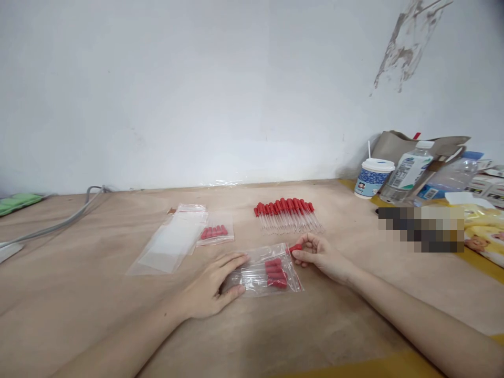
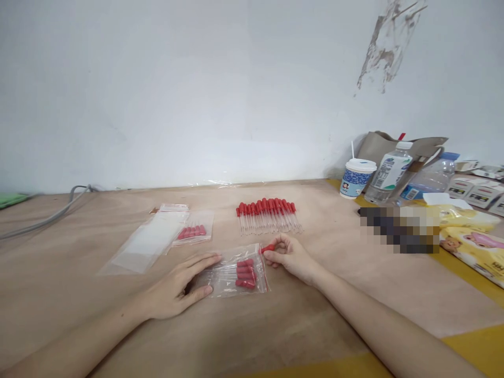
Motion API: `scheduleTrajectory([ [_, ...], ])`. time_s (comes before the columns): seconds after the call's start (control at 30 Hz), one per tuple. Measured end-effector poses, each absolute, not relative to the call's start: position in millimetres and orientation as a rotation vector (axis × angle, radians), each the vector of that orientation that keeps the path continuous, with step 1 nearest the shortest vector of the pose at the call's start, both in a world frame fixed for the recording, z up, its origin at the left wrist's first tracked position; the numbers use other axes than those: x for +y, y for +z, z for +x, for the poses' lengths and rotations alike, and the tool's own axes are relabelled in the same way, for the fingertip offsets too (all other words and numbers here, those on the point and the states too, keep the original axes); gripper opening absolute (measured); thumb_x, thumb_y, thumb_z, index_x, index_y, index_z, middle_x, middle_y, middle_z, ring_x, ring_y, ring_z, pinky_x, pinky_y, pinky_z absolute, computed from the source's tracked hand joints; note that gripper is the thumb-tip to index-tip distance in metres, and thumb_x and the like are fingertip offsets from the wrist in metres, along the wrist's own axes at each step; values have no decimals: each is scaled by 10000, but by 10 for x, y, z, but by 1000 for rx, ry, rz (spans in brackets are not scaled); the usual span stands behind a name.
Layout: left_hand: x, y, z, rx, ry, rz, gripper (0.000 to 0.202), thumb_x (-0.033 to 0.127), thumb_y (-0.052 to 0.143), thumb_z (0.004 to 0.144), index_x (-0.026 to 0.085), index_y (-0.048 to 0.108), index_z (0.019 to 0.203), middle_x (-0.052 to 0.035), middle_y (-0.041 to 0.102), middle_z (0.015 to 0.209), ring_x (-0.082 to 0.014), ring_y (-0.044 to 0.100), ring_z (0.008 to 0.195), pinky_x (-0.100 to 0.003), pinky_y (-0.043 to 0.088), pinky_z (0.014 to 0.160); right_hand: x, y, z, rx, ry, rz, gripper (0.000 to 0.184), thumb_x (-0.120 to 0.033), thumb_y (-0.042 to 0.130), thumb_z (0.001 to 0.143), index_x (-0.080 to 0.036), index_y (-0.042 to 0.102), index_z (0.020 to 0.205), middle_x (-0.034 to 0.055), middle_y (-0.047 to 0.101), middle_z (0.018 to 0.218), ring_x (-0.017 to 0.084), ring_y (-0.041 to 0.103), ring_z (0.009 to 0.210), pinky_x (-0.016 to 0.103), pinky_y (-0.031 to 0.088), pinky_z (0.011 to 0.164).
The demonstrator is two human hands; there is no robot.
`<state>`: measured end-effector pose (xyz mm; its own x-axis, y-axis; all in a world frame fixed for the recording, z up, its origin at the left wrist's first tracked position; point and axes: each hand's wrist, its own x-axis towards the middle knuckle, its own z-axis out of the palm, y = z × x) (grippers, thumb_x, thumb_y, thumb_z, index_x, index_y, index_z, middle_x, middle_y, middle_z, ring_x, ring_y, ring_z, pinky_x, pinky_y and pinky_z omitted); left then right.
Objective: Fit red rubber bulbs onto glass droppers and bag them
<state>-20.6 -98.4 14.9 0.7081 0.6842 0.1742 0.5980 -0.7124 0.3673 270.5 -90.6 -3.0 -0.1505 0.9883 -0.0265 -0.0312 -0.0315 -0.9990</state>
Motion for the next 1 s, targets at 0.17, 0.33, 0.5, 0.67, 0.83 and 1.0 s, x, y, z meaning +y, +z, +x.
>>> scheduleTrajectory([
  [0.17, -986, 172, -193, 990, 430, 2649, 500, 397, 442, 871, 242, 350, 1338, -64, 426, 1355, -234, 375, 1249, -438, 334, 1034, -896, -12, 2656, -1464, 1263, -1233, 317, -317, 757, 549, -174, 539, 729, -77, 515, 457, 62, 441, 397, 177, 320, 387],
  [0.33, -987, 176, -196, 982, 438, 2648, 495, 387, 450, 870, 235, 360, 1332, -69, 428, 1353, -234, 375, 1249, -439, 332, 1034, -878, 0, 2609, -1561, 1280, -1226, 309, -400, 710, 597, -154, 643, 771, -46, 557, 508, 52, 429, 396, 190, 360, 399],
  [0.5, -980, 163, -202, 966, 471, 2633, 498, 377, 470, 860, 239, 368, 1327, -70, 437, 1345, -241, 388, 1241, -442, 342, 1026, -834, -31, 2595, -1518, 1230, -1271, 345, -440, 675, 624, -127, 666, 769, -27, 564, 508, 52, 434, 400, 192, 371, 413],
  [0.67, -969, 141, -214, 955, 475, 2635, 506, 365, 476, 858, 243, 357, 1334, -68, 431, 1350, -238, 383, 1245, -438, 340, 1028, -831, -120, 2483, -1505, 966, -1353, 229, -358, 653, 656, -137, 644, 719, 41, 652, 675, 119, 553, 545, 242, 452, 517],
  [0.83, -972, 142, -217, 955, 471, 2647, 506, 361, 474, 860, 241, 355, 1336, -70, 433, 1348, -240, 382, 1244, -443, 338, 1027, -860, -112, 2474, -1739, 971, -1130, 233, -381, 512, 794, -177, 624, 812, 44, 668, 826, 155, 616, 737, 264, 483, 646],
  [1.0, -976, 150, -215, 947, 472, 2657, 501, 361, 479, 857, 241, 366, 1330, -66, 451, 1335, -241, 390, 1236, -445, 343, 1025, -841, 5, 2550, -1493, 1162, -1376, 388, -499, 496, 788, -162, 528, 977, -8, 619, 691, 39, 358, 312, 188, 269, 315],
])
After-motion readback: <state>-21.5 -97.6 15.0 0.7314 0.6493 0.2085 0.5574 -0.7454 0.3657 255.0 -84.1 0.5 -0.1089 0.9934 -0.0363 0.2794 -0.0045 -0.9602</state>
